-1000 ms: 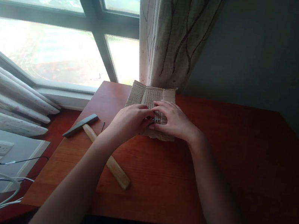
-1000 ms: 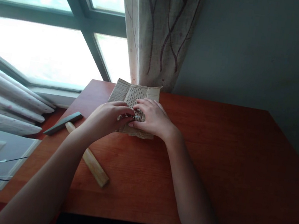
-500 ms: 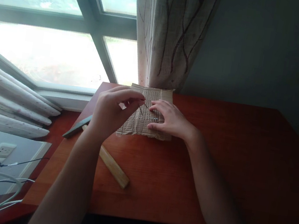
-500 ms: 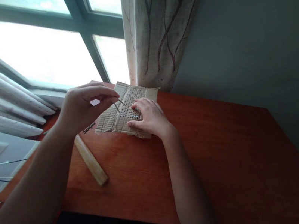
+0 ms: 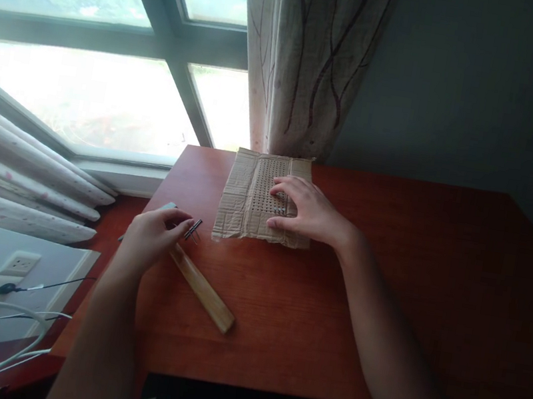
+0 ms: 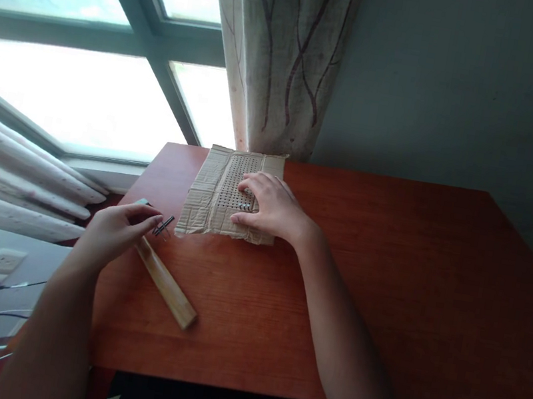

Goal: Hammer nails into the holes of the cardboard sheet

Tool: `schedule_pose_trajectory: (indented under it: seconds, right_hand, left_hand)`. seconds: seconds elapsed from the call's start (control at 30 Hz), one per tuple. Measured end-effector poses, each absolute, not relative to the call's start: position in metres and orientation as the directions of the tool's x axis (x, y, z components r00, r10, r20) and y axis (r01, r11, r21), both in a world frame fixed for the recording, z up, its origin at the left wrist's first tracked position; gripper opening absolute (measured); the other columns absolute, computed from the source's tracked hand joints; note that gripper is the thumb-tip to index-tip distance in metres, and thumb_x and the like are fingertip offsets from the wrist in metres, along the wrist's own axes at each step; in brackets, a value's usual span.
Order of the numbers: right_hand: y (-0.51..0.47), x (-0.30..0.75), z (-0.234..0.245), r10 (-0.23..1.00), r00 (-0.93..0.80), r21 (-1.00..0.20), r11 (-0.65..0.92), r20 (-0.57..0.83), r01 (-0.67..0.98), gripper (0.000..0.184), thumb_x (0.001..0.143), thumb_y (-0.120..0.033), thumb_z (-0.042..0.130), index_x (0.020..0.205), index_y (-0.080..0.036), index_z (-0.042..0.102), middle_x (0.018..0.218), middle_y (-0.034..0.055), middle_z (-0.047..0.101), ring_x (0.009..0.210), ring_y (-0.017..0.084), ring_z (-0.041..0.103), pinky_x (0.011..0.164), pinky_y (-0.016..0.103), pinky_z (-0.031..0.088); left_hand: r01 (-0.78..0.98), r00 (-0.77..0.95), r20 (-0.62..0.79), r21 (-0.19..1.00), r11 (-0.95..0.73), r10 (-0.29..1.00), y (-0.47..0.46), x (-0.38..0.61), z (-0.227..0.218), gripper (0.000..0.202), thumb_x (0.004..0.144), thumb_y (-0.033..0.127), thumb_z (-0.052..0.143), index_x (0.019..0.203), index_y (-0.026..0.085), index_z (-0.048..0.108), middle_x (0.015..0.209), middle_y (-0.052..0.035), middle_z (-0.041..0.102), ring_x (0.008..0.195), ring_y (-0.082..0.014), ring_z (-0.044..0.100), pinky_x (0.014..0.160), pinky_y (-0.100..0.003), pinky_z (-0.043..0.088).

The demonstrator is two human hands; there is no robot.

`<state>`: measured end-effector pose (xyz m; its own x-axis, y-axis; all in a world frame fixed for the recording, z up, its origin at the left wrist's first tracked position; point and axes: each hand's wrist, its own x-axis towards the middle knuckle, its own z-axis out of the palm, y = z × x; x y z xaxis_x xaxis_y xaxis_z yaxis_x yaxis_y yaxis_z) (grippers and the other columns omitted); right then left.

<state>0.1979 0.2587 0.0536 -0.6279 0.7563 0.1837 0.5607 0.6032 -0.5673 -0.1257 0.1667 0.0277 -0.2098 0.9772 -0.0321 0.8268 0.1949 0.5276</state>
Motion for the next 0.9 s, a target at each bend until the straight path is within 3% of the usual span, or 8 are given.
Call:
schedule_pose_trajectory:
  seconds: [0.43, 0.7, 0.9]
  right_hand:
    - [0.259, 0.198, 0.053, 0.757, -0.629, -0.581, 0.597, 0.179, 0.553, 0.049, 0.078, -0.042, 0.082, 0.120, -0.024, 0.066, 0.150, 0.0122, 0.056, 0.144, 0.031, 0.046, 0.119, 0.053, 0.034]
    - [0.260, 0.198, 0.052, 0.756, -0.629, -0.570, 0.603, 0.183, 0.558, 0.049, 0.078, -0.044, 0.082, 0.120, -0.024, 0.066, 0.150, 0.0112, 0.056, 0.144, 0.031, 0.046, 0.119, 0.053, 0.035]
    - [0.260, 0.198, 0.052, 0.754, -0.632, -0.559, 0.607, 0.180, 0.564, 0.049, 0.079, -0.044, 0.081, 0.120, -0.022, 0.065, 0.151, 0.0117, 0.056, 0.144, 0.030, 0.045, 0.119, 0.050, 0.035]
  left_hand:
    - [0.841, -0.277, -0.013, 0.481, 0.248, 0.961, 0.166, -0.127, 0.019, 0.037, 0.081, 0.050, 0.061, 0.100, 0.022, 0.077, 0.091, -0.0045, 0.079, 0.084, -0.0243, 0.070, 0.074, -0.031, 0.047]
    - [0.874, -0.350, 0.060, 0.379, 0.303, 0.935, 0.164, -0.126, 0.020, 0.032, 0.083, 0.049, 0.060, 0.097, 0.025, 0.078, 0.085, -0.0040, 0.076, 0.082, -0.0259, 0.070, 0.070, -0.033, 0.045]
    - [0.808, -0.329, 0.212, 0.568, 0.158, 0.920, 0.162, -0.108, 0.036, 0.032, 0.086, 0.044, 0.063, 0.102, 0.021, 0.078, 0.074, -0.0017, 0.070, 0.069, -0.0179, 0.064, 0.067, -0.028, 0.047]
